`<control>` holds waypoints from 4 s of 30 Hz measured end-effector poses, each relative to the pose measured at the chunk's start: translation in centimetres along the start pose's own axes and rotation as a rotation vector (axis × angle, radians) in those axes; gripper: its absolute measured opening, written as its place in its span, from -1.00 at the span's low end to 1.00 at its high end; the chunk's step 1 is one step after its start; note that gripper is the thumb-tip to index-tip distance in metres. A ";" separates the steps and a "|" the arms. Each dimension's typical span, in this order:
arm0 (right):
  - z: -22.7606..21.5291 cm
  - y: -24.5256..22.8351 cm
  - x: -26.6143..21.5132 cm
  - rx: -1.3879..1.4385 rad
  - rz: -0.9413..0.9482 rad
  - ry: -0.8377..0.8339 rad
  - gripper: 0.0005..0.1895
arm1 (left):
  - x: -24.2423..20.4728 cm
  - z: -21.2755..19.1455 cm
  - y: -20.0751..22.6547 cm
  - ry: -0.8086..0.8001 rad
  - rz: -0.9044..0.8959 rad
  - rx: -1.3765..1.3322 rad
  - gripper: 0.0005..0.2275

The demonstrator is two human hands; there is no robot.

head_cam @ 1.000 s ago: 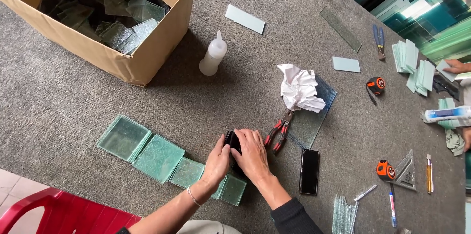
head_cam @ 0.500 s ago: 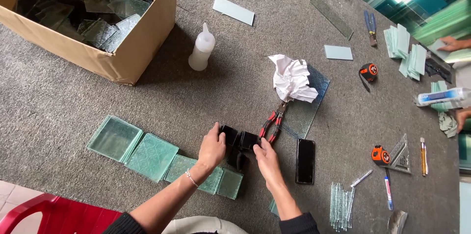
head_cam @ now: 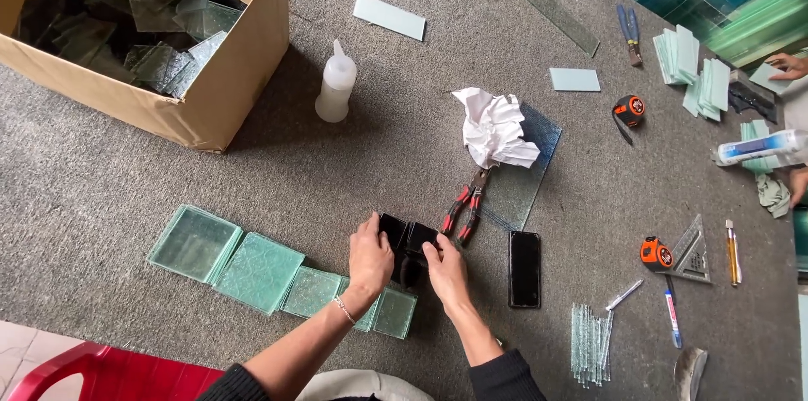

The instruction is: The person is organizing and stacking small rectangular glass pieces into neat piles on a workshop table.

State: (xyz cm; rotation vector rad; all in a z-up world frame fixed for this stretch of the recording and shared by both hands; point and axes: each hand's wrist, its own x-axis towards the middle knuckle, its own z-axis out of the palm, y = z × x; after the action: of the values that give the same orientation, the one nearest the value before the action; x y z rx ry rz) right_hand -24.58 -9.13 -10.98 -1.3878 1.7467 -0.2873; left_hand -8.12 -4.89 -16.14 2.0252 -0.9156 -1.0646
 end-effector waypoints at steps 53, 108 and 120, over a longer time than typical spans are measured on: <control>0.3 4.6 -4.5 0.037 0.006 -0.160 -0.49 | -4.9 -1.7 -3.0 -0.317 0.503 0.504 -0.79; -10.1 8.9 -12.5 -0.059 0.023 0.021 -0.28 | -7.8 -8.7 3.9 -0.302 0.366 0.387 -0.78; -10.9 15.8 -13.4 -0.830 -0.324 -0.106 -0.05 | -15.6 -15.3 -0.7 -0.063 0.344 0.327 -0.79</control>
State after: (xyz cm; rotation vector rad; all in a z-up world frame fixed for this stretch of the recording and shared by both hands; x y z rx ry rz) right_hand -43.19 4.79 -8.13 -2.2287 1.6029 0.3895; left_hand -1.36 11.70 -3.61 1.9939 -1.4903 -0.8325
